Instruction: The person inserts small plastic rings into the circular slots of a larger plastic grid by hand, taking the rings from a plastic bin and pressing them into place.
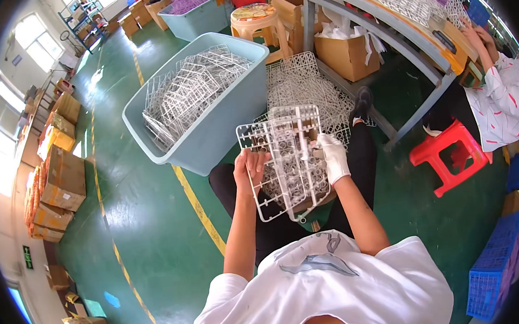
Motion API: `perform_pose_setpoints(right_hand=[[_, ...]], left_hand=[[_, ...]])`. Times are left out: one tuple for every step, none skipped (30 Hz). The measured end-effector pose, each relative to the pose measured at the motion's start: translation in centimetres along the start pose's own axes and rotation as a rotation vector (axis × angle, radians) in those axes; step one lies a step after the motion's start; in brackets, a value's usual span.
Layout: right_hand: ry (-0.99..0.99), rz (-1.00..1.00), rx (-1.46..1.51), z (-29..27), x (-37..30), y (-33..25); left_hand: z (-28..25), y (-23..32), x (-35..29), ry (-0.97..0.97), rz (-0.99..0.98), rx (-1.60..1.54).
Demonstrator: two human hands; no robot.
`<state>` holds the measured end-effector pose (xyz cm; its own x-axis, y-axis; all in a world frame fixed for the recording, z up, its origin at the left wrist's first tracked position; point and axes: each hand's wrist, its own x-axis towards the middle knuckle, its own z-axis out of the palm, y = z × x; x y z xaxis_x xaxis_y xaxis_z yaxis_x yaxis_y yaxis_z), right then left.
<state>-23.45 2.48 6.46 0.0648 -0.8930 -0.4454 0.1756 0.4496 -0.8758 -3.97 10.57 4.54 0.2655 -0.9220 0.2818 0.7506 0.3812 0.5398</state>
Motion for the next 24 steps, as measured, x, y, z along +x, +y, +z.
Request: perform_pose_setpoints(right_hand=[[-0.039,0.042,-0.026,-0.3,0.1,0.2],[-0.057,0.042,0.044,-0.5,-0.1,0.9],[-0.096,-0.007,-0.01,-1.2,1.7,2.5],[-0.147,-0.05,-0.067,-0.5,1.6,2.4],[-0.095,0.026,-0.016,-0.1,1.1,2.6],[-0.144,0.085,0.123,0.0,0.4,2.7],[-0.14,0.085,0.151,-0.1,0.5,2.9],[-0.137,0.084,0.179,-0.2,0.6,3.2],[-0.131,0.088,0.183,-0.4,0.7,3.4],[-0.107,0.036,0.158,-0.7,1.0,3.5],[-0.085,-0.016,0.134,-1.0,1.3,3.6],[-0.084,-0.014,0.135,-1.2,1.6,3.6],[-0.023,-0.074,0.155,-1.4,1.8,3.3],[0.038,-0.133,0.173,-1.5,2.1,3.1],[0.069,-0.17,0.202,-1.9,2.5,2.6],[0.093,-0.229,0.212,-2.6,3.6,2.7],[0.118,-0.299,0.222,-3.1,4.3,2.8],[0.143,-0.37,0.231,-3.6,4.9,2.9],[0.058,-0.225,0.165,-2.3,3.1,1.6],[0.027,-0.186,0.177,-1.7,2.5,1.1],[0.006,-0.172,0.165,-1.1,2.8,1.3],[-0.019,-0.155,0.152,-0.7,3.0,1.5],[-0.051,-0.175,0.108,-0.5,3.2,1.7],[-0.109,-0.1,0.105,-0.5,3.6,1.6]], left_hand=[[0.4,-0.3,-0.1,-0.003,-0.012,-0.002],[0.7,-0.6,-0.4,0.025,-0.054,-0.07],[1.0,-1.0,-0.5,0.054,-0.098,-0.136],[0.7,-1.3,-0.7,0.062,-0.104,-0.132],[0.2,-1.7,-0.8,0.05,-0.083,-0.181],[-0.1,-2.2,-1.0,0.039,-0.062,-0.23],[0.2,-2.5,-1.0,0.046,-0.047,-0.187],[0.5,-2.7,-1.0,0.048,-0.057,-0.186],[0.8,-2.9,-1.0,0.077,-0.062,-0.19],[1.0,-3.0,-0.9,0.106,-0.064,-0.193],[0.6,-3.1,-1.0,0.201,-0.123,-0.115],[0.7,-3.4,-1.4,0.398,-0.141,0.173],[0.2,-2.9,-1.5,0.325,-0.209,0.247],[-0.2,-2.4,-1.5,0.25,-0.277,0.321],[-0.3,-2.7,-1.4,0.207,-0.165,0.386],[-0.1,-2.5,-1.2,0.216,-0.259,0.281],[1.9,-2.5,-1.3,0.218,-0.361,0.411],[3.6,-2.5,-1.9,0.214,-0.461,0.543],[1.5,-1.9,-3.9,-0.01,-0.353,0.447],[2.7,-1.8,-4.3,0.079,-0.399,0.532],[1.8,-2.3,-4.6,0.142,-0.39,0.609],[1.1,-2.6,-4.7,0.211,-0.379,0.687],[0.3,-2.5,-4.5,0.267,-0.383,0.66],[-0.6,-2.2,-4.3,0.292,-0.4,0.637]])
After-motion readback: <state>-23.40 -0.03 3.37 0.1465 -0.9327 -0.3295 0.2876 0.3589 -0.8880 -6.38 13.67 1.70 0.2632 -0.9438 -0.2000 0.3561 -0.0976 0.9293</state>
